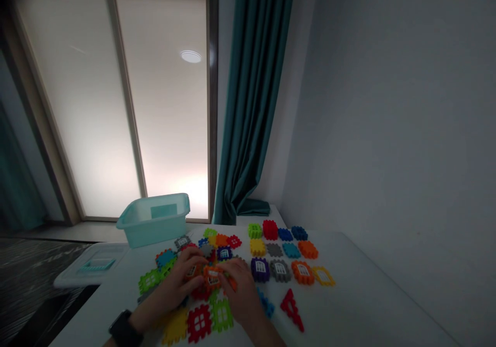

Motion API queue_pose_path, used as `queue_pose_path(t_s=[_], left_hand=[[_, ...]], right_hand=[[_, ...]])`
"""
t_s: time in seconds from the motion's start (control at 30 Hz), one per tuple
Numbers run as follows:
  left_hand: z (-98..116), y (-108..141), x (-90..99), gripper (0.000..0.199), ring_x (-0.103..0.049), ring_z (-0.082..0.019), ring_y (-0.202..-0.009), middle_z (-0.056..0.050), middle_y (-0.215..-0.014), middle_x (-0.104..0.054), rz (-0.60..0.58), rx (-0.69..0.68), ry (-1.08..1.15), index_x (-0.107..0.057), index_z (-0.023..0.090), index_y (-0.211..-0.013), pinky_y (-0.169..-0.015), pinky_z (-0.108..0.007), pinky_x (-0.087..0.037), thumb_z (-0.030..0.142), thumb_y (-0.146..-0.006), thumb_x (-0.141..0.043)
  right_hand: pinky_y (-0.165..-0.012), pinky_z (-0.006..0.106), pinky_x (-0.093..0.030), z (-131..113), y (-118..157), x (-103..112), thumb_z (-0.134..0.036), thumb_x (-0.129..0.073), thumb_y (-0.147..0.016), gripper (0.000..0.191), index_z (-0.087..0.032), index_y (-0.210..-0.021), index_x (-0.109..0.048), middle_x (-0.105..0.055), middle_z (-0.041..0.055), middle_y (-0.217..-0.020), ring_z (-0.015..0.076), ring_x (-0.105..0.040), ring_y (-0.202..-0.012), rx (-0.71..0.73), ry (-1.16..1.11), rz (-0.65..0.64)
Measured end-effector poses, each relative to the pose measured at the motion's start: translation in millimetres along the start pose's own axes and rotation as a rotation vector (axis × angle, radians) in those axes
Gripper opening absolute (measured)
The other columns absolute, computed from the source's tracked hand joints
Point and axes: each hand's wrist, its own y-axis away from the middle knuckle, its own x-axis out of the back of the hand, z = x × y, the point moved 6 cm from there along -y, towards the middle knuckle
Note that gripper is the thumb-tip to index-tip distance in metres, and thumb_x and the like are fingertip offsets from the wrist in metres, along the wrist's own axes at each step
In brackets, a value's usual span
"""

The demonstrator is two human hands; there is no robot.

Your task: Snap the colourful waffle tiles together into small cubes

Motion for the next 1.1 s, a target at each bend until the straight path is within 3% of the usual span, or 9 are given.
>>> queue_pose_path(t_s=[0.13,0.3,0.43,0.8,1.0,1.1], left_hand=[[2,3,-1.5,0.053,-0.052,-0.031,-0.122,-0.010,-0.130,-0.055,0.034,-0.095,-0.167,-0.058,0.028,-0.131,-0.105,-0.049,-0.047,0.036,-0.082,-0.076],[4,4,-4.5,0.051,-0.055,-0.030,-0.118,-0.010,-0.127,-0.057,0.067,-0.164,-0.245,-0.059,0.028,-0.130,-0.101,-0.049,-0.050,0.033,-0.083,-0.077],[8,3,-0.6,0.047,-0.055,-0.031,-0.118,-0.010,-0.125,-0.058,0.075,-0.160,-0.223,-0.064,0.026,-0.122,-0.100,-0.049,-0.051,0.035,-0.079,-0.080],[6,2,0.9,0.047,-0.053,-0.030,-0.120,-0.009,-0.127,-0.055,0.036,-0.097,-0.137,-0.063,0.027,-0.120,-0.102,-0.046,-0.049,0.029,-0.077,-0.081],[7,2,-1.5,0.042,-0.054,-0.030,-0.119,-0.009,-0.126,-0.058,0.018,-0.102,-0.167,-0.063,0.028,-0.119,-0.101,-0.047,-0.049,0.031,-0.080,-0.077],[10,2,-2.0,0.041,-0.055,-0.030,-0.117,-0.009,-0.125,-0.058,0.009,-0.105,-0.170,-0.064,0.026,-0.118,-0.100,-0.046,-0.049,0.031,-0.079,-0.077]], right_hand=[[-0.085,0.041,-0.057,26,1,-6,-0.059,-0.062,-0.087,0.045,-0.020,-0.102,-0.076,-0.075,0.0112,-0.100,0.0298,-0.070,-0.096,-0.400,-0.270,-0.007],[-0.087,0.043,-0.055,31,1,-15,-0.067,-0.076,-0.069,0.058,-0.017,-0.098,-0.077,-0.077,0.0128,-0.100,0.0325,-0.071,-0.096,-0.553,-0.581,-0.037],[-0.087,0.043,-0.054,23,1,-19,-0.066,-0.079,-0.066,0.058,-0.017,-0.097,-0.076,-0.077,0.0102,-0.094,0.0310,-0.071,-0.094,-0.595,-0.728,-0.082],[-0.084,0.038,-0.053,11,-1,-13,-0.067,-0.077,-0.068,0.058,-0.017,-0.095,-0.076,-0.076,0.0079,-0.088,0.0272,-0.071,-0.089,-0.639,-0.746,-0.142],[-0.080,0.040,-0.056,13,-3,-11,-0.071,-0.067,-0.075,0.057,-0.017,-0.091,-0.074,-0.075,0.0085,-0.088,0.0270,-0.071,-0.087,-0.533,-0.546,-0.169],[-0.079,0.038,-0.056,13,-3,-7,-0.062,-0.060,-0.085,0.045,-0.019,-0.090,-0.072,-0.075,0.0080,-0.089,0.0268,-0.071,-0.088,-0.438,-0.350,-0.118]])
